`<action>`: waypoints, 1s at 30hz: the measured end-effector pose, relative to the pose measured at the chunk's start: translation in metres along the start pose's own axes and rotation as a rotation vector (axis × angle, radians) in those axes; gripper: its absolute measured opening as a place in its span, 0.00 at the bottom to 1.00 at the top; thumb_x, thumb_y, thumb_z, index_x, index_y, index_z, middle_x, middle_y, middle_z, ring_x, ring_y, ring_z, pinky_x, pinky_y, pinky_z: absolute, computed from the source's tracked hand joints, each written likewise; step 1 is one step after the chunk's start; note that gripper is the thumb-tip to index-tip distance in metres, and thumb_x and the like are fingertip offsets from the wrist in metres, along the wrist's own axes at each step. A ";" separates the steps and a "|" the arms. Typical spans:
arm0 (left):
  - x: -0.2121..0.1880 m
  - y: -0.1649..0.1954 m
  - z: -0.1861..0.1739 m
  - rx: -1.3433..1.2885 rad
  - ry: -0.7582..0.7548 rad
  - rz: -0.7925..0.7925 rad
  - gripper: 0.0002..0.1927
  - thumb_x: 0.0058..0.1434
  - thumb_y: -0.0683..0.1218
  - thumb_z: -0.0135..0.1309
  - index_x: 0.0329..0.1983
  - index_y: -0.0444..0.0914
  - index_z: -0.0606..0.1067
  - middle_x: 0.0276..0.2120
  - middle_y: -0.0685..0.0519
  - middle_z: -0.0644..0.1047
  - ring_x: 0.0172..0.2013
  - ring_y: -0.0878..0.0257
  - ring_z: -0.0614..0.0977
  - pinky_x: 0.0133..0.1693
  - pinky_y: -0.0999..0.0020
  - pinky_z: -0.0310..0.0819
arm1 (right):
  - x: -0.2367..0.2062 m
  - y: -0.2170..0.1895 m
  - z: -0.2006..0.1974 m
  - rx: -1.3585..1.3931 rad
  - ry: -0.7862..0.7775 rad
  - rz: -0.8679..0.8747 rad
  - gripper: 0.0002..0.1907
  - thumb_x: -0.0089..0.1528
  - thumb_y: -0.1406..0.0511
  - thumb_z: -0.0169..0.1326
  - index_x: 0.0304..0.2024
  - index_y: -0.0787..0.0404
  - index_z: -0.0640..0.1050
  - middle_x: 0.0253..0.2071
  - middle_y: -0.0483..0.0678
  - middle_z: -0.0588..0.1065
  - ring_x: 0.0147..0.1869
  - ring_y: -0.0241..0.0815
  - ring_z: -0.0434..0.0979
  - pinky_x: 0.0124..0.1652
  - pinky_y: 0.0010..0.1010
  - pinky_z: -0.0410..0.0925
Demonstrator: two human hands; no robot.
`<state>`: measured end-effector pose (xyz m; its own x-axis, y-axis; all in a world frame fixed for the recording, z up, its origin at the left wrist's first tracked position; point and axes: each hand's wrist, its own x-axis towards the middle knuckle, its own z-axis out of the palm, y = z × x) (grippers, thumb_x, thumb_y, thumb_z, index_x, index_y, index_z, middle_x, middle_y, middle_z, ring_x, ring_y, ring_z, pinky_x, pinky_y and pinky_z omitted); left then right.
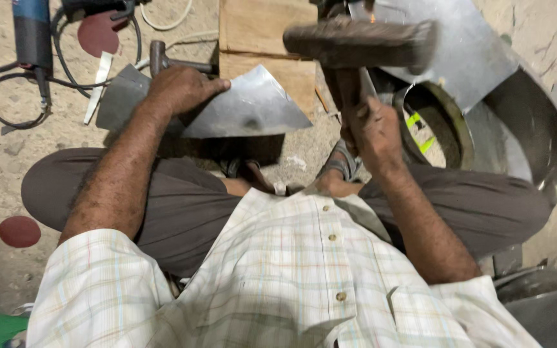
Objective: The person marks a metal sheet with a pencil, then uses an angle grinder to cut along the marked line. They repeatedly fit the cut piece into a circular opening in a larger metal assembly, hammer it into shape, and continue cutting and fitting until the piece aligns.
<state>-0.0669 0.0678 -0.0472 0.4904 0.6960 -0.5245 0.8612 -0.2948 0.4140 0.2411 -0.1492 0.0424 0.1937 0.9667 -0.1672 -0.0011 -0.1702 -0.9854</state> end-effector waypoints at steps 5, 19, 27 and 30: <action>-0.001 -0.002 -0.001 -0.009 -0.034 -0.018 0.44 0.64 0.80 0.43 0.27 0.38 0.84 0.25 0.44 0.81 0.33 0.48 0.84 0.38 0.45 0.75 | 0.010 0.018 0.013 -0.087 0.052 -0.219 0.32 0.70 0.40 0.48 0.36 0.62 0.72 0.25 0.43 0.68 0.23 0.33 0.65 0.22 0.26 0.59; -0.001 -0.002 0.004 -0.041 -0.022 -0.078 0.42 0.63 0.78 0.45 0.30 0.36 0.83 0.28 0.40 0.82 0.35 0.44 0.84 0.41 0.46 0.75 | 0.032 0.013 0.022 -0.387 0.047 -0.155 0.30 0.69 0.41 0.52 0.38 0.62 0.76 0.20 0.42 0.68 0.23 0.32 0.66 0.23 0.29 0.62; -0.010 0.002 -0.009 -0.067 0.042 -0.051 0.41 0.63 0.77 0.46 0.30 0.37 0.84 0.27 0.42 0.81 0.34 0.44 0.83 0.40 0.45 0.74 | 0.034 0.008 0.009 -0.458 0.034 0.143 0.34 0.65 0.37 0.47 0.34 0.61 0.79 0.23 0.38 0.71 0.24 0.33 0.72 0.22 0.32 0.67; -0.011 -0.007 -0.010 -0.081 0.048 -0.082 0.40 0.65 0.77 0.46 0.31 0.37 0.84 0.26 0.41 0.81 0.33 0.44 0.83 0.40 0.46 0.75 | 0.013 0.017 -0.002 -0.356 0.030 -0.111 0.34 0.69 0.38 0.50 0.35 0.64 0.75 0.23 0.43 0.67 0.26 0.38 0.65 0.28 0.34 0.59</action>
<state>-0.0797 0.0690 -0.0374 0.4102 0.7467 -0.5236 0.8835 -0.1830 0.4311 0.2457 -0.1396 0.0233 0.2024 0.9779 -0.0533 0.3622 -0.1253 -0.9237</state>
